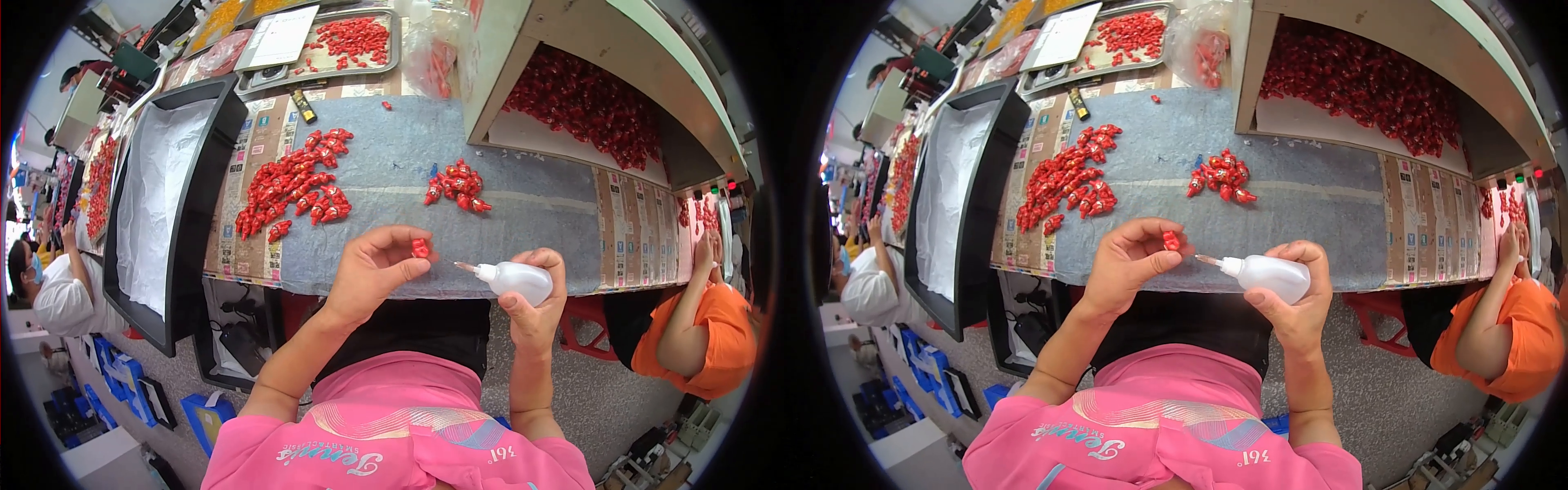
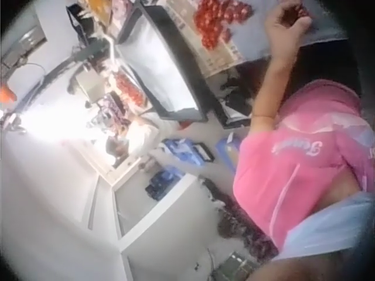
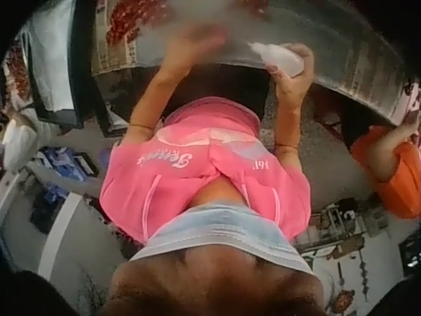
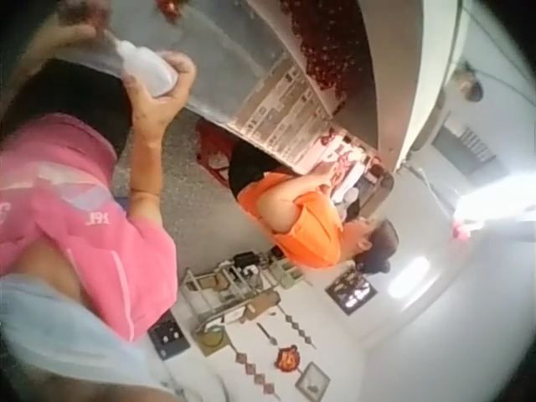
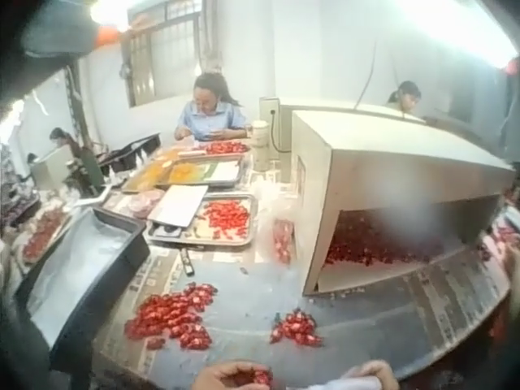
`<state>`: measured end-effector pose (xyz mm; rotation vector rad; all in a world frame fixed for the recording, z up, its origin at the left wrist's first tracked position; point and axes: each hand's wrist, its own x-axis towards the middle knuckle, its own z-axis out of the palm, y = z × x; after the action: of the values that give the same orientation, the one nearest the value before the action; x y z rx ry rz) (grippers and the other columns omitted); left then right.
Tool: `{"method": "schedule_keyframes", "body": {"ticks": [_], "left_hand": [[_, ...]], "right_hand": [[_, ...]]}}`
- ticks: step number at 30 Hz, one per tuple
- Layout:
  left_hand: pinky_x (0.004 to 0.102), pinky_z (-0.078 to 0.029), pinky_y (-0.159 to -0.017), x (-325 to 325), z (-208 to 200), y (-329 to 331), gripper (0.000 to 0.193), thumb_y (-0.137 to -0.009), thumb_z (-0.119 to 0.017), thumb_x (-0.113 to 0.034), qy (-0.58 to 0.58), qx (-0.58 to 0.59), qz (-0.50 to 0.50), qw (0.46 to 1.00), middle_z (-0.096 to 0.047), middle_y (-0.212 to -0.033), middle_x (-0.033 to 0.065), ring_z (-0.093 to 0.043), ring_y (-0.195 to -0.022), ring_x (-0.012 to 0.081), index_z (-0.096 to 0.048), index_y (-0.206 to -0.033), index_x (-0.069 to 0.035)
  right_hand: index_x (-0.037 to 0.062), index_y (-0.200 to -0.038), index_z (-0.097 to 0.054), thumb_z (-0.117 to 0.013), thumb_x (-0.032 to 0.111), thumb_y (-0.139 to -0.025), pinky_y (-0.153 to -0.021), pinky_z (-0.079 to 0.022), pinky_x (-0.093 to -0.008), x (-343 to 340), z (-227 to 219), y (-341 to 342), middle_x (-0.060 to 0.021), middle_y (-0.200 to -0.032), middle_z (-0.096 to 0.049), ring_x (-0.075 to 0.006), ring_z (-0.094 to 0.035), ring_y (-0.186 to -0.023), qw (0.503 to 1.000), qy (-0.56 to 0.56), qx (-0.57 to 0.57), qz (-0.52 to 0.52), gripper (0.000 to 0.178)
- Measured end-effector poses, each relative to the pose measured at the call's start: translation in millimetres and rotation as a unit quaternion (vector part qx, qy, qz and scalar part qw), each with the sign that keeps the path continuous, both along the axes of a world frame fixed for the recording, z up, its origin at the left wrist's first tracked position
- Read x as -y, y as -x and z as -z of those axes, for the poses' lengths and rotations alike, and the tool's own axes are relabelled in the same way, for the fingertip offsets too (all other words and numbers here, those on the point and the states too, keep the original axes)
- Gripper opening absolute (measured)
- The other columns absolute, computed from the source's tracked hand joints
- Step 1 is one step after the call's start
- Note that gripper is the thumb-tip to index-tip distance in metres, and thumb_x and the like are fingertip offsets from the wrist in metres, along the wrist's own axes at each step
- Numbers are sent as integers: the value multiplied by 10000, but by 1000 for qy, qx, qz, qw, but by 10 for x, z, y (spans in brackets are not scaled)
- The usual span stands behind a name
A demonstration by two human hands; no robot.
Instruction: The person applies glue from a bottle to small red toy components and assembles them by hand at a workbench.
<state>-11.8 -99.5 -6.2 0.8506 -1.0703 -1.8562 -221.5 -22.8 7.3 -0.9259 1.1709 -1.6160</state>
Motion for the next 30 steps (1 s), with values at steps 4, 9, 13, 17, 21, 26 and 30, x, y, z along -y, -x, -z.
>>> {"method": "schedule_keyframes", "body": {"ticks": [4,9,13,17,21,26,30], "left_hand": [[278,-500,-861,-78,-28,-83,381,-836,-647,-16,-90,-5,48,995,-612,-1091,86,-618,-956,154,-558,-1206,14],[268,-488,-882,-108,9,-82,384,-860,-628,-40,-98,-12,52,994,-614,-1095,88,-613,-963,142,-543,-1230,15],[265,-488,-881,-111,40,-89,366,-863,-624,-39,-101,-17,57,993,-620,-1095,91,-617,-962,143,-553,-1217,19],[267,-494,-872,-104,8,-94,358,-860,-628,-37,-121,-10,61,991,-632,-1063,88,-627,-947,147,-560,-1207,18],[272,-500,-864,-114,3,-81,360,-851,-639,-38,-118,-3,56,991,-640,-1042,85,-636,-929,152,-565,-1199,18],[273,-501,-859,-119,9,-78,363,-848,-646,-43,-116,0,56,992,-640,-1042,84,-636,-930,154,-567,-1197,16],[272,-500,-856,-119,10,-77,360,-848,-649,-48,-114,3,57,992,-641,-1039,83,-636,-926,154,-570,-1193,15]], "right_hand": [[62,-1000,-498,-851,174,-655,-766,-473,-277,25,36,-7,-61,-955,-538,-147,-559,-873,999,25,-29,-4,507],[55,-971,-547,-848,171,-655,-767,-474,-291,49,66,-22,-54,-940,-529,-154,-558,-858,994,51,-99,-9,452],[47,-962,-567,-839,225,-667,-739,-466,-283,32,95,-9,-52,-922,-535,-150,-556,-850,992,45,-120,-3,439],[36,-952,-578,-818,299,-686,-702,-449,-271,27,95,-8,-54,-894,-550,-147,-556,-829,989,7,-151,1,444],[30,-946,-583,-809,293,-695,-691,-447,-268,24,105,10,-57,-886,-563,-143,-560,-796,989,-12,-150,1,428],[28,-949,-588,-806,283,-698,-684,-449,-266,29,120,11,-57,-880,-570,-141,-563,-786,989,-11,-146,2,419],[27,-951,-590,-805,276,-699,-683,-451,-263,38,132,12,-55,-881,-571,-141,-567,-788,988,-14,-153,-3,414]]}}
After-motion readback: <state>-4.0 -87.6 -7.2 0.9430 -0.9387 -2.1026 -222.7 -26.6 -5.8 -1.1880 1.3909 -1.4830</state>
